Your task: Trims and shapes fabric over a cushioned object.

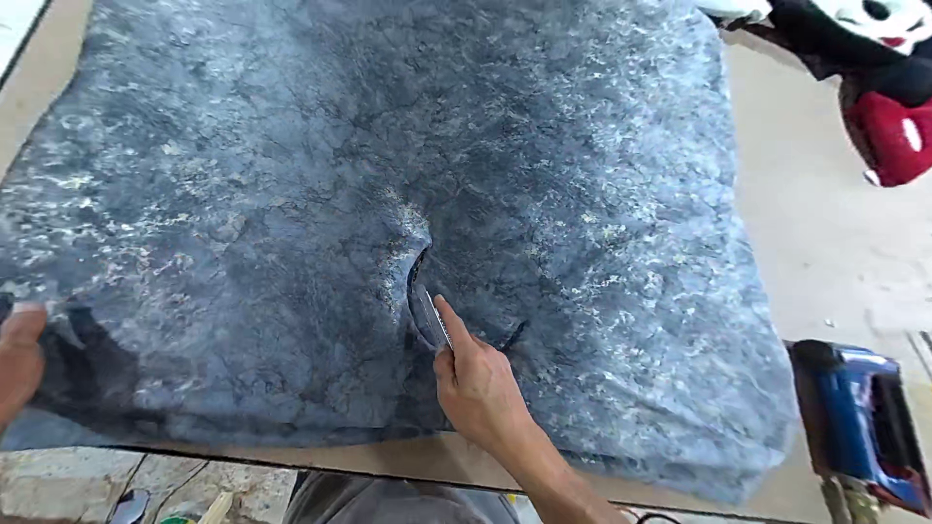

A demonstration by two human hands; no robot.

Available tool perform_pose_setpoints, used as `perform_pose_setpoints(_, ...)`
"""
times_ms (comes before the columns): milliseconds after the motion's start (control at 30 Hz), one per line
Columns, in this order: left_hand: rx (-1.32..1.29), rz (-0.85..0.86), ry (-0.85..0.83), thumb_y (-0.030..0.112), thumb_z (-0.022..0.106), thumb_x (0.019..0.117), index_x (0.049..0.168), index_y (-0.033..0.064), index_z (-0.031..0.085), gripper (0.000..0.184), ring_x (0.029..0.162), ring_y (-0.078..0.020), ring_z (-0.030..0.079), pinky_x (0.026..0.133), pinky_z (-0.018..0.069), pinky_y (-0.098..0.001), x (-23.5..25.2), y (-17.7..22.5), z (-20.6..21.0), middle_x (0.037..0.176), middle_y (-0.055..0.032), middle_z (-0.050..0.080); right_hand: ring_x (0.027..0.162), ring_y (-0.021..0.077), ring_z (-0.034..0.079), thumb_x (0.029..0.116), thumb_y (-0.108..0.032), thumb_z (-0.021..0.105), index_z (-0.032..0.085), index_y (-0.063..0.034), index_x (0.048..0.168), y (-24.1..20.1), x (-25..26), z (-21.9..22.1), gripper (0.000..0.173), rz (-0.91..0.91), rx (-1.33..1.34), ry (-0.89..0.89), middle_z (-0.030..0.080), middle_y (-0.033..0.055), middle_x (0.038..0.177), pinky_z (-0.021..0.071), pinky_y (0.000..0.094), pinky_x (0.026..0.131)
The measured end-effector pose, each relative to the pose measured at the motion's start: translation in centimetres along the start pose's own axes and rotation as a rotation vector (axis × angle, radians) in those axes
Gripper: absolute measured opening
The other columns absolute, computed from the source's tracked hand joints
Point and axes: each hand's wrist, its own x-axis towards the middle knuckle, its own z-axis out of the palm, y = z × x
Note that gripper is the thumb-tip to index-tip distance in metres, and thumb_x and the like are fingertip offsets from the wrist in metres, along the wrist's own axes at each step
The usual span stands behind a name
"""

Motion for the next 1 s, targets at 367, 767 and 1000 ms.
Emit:
perform_pose_setpoints(367, 0.137, 0.068, 0.042, 0.067, 0.040, 0.1009, 0.162, 0.0108, 0.028, 0.084, 0.143, -0.0479, 0.042, 0.113, 0.0318, -0.0700, 1.8, -4.4, 4.1, 0.155, -0.0302, 0.042, 0.068, 0.0206, 0.063, 0.1024, -0.021, 0.046, 0.035, -0.0290, 0.162, -1.2, 0.5, 0.3, 0.061, 0.051, -0.131, -0.019, 0.067, 0.0054, 0.084, 0.0544, 0.0418, 0.066)
perform_pose_setpoints(767, -0.145, 0.044, -0.028, 0.065, 0.035, 0.1035, 0.145, -0.0056, 0.047, 0.083, 0.145, -0.0366, 0.043, 0.121, 0.0276, -0.0556, 2.5, -6.2, 6.0, 0.148, -0.0295, 0.049, 0.056, 0.0211, 0.061, 0.0949, -0.020, 0.051, 0.041, -0.0188, 0.159, -1.7, 0.6, -1.0, 0.065, -0.132, -0.462, -0.039, 0.061, 0.0028, 0.066, 0.0518, 0.0404, 0.054)
perform_pose_setpoints(1000, -0.108, 0.097, -0.016, 0.059, 0.036, 0.1065, 0.131, -0.0095, 0.054, 0.075, 0.131, -0.0337, 0.055, 0.113, 0.0385, -0.0549, 3.0, -5.9, 6.4, 0.132, -0.0297, 0.058, 0.060, 0.0237, 0.064, 0.0949, -0.020, 0.050, 0.040, -0.0166, 0.160, -1.3, 0.1, -1.6, 0.066, -0.179, -0.554, -0.122, 0.063, 0.0056, 0.071, 0.0529, 0.0403, 0.055)
